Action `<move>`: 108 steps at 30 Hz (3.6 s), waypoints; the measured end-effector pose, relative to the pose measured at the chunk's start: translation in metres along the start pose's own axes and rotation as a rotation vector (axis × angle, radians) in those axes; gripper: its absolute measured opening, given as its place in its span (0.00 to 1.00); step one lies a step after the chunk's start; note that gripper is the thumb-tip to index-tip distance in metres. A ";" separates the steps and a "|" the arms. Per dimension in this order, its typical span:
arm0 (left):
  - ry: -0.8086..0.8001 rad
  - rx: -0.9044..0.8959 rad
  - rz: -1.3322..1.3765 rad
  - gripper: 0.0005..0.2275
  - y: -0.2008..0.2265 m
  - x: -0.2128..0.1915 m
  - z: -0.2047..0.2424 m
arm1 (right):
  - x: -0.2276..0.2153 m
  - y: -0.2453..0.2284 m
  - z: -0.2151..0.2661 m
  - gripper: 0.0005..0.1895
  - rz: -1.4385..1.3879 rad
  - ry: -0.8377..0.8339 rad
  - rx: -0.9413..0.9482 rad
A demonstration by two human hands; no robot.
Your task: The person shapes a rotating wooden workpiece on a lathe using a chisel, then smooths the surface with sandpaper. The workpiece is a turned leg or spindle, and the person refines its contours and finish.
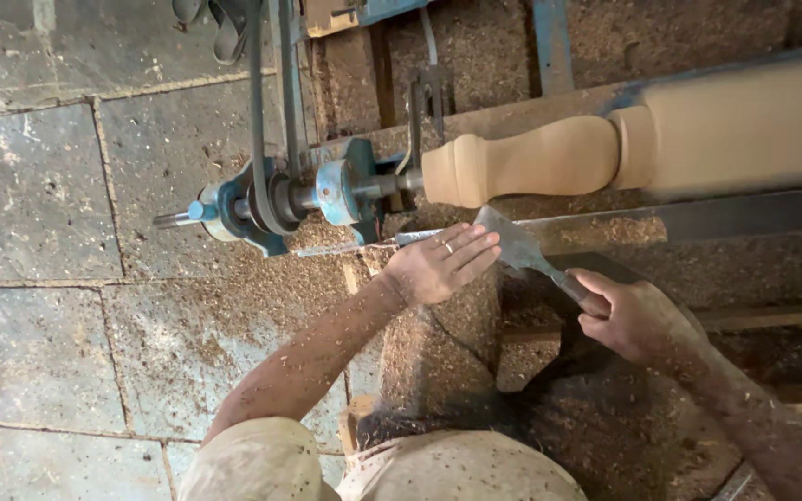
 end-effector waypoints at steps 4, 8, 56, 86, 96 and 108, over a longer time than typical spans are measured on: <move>0.025 0.025 -0.046 0.22 0.000 0.002 0.002 | 0.003 0.004 0.001 0.37 0.037 -0.085 0.086; 0.008 0.032 -0.050 0.22 -0.001 0.009 0.007 | 0.002 0.003 -0.001 0.37 0.045 -0.058 0.054; 0.225 -0.105 0.043 0.15 -0.008 -0.015 0.010 | 0.049 -0.036 0.045 0.33 -0.129 0.183 0.065; 0.343 -0.293 0.139 0.09 -0.022 -0.026 0.017 | 0.137 -0.090 0.067 0.40 -0.236 0.378 0.120; 0.376 -0.300 0.088 0.08 -0.026 -0.016 0.026 | 0.156 -0.104 0.065 0.42 -0.275 0.432 0.166; 0.110 0.103 -0.027 0.17 0.006 -0.016 0.005 | 0.051 0.019 0.022 0.41 -0.159 0.119 0.041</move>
Point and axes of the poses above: each hand's wrist, its own z-axis away from the middle knuckle, its own x-axis out of the palm, y = z × x, the point moved 9 cm from there along -z, towards the middle knuckle, and after that the axes turned 14 degrees about y, right-handed, at the moved point
